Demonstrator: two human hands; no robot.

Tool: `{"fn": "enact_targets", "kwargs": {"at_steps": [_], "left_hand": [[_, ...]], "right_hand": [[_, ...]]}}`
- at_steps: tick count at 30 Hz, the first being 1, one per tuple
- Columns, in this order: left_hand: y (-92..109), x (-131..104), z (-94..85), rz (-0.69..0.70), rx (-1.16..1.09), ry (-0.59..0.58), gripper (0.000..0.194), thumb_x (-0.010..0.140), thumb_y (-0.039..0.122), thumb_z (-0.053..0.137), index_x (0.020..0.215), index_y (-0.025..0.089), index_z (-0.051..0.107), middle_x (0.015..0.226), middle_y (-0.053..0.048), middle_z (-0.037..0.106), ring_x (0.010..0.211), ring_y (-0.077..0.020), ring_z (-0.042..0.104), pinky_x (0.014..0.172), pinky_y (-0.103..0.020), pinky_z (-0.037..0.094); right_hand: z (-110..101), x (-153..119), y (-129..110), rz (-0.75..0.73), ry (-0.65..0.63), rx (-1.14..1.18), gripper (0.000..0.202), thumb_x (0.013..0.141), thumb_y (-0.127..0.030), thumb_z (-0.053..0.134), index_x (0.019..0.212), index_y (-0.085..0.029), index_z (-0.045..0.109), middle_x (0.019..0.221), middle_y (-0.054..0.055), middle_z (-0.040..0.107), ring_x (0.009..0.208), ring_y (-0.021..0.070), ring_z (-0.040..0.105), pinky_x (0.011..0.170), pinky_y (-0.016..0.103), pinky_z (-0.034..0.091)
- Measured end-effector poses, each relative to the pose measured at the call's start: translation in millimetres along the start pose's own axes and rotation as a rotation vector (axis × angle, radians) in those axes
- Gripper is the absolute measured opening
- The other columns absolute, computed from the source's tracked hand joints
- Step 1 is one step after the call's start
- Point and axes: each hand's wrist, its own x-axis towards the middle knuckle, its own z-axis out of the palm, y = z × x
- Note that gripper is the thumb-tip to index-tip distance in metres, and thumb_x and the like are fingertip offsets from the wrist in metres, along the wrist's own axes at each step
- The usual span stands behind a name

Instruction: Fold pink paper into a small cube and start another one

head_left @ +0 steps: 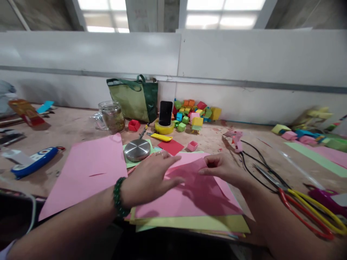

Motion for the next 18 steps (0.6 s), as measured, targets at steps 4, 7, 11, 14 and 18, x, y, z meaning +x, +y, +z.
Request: {"fn": "enact_targets", "kwargs": {"at_steps": [4,7,11,14,18], "left_hand": [[-7.8,47.6,13.8,-0.072,-0.276,-0.061,0.054,0.074,0.059,0.063,0.107,0.017,0.068,0.095,-0.006,0.067,0.083,-0.0193,0.058,0.072,-0.028,0.042],[-17.6,68.0,42.6,-0.167,-0.543,-0.264,0.048,0.073,0.060,0.061,0.065,0.013,0.064,0.056,0.003,0.048,0.055,-0.0093,0.040,0.050,-0.023,0.026],[-26.8,68.1,65.5,-0.219,-0.717,-0.223,0.055,0.071,0.061,0.061,0.050,0.015,0.040,0.052,0.007,0.025,0.052,-0.0061,0.022,0.048,-0.025,0.013],[-28.1,62.5,66.9,-0.246,-0.780,-0.174,0.055,0.068,0.060,0.064,0.052,0.016,0.036,0.053,0.007,0.024,0.053,-0.0061,0.021,0.048,-0.025,0.012],[-27.0,58.9,66.0,-0.262,-0.813,-0.166,0.050,0.068,0.054,0.067,0.053,0.016,0.037,0.054,0.007,0.025,0.054,-0.0063,0.022,0.047,-0.025,0.012]], "right_hand": [[3.5,0.5,0.2,-0.033,0.050,0.058,0.038,0.064,-0.047,0.076,0.059,-0.016,0.055,0.056,-0.004,0.044,0.055,0.0088,0.038,0.051,0.024,0.028],[13.1,4.4,8.9,-0.015,0.078,0.039,0.040,0.064,-0.046,0.076,0.056,-0.016,0.050,0.054,-0.006,0.038,0.053,0.0074,0.033,0.049,0.024,0.024],[18.5,8.8,17.7,0.021,0.084,-0.007,0.046,0.070,-0.053,0.068,0.055,-0.017,0.045,0.054,-0.006,0.031,0.051,0.0067,0.026,0.046,0.024,0.019],[18.6,8.5,17.5,0.030,0.084,0.007,0.049,0.075,-0.059,0.061,0.055,-0.017,0.045,0.054,-0.006,0.031,0.051,0.0067,0.024,0.045,0.024,0.016],[20.6,5.5,11.7,0.036,0.081,-0.011,0.050,0.073,-0.062,0.061,0.057,-0.015,0.053,0.054,-0.004,0.036,0.052,0.0074,0.028,0.045,0.024,0.019]]}}
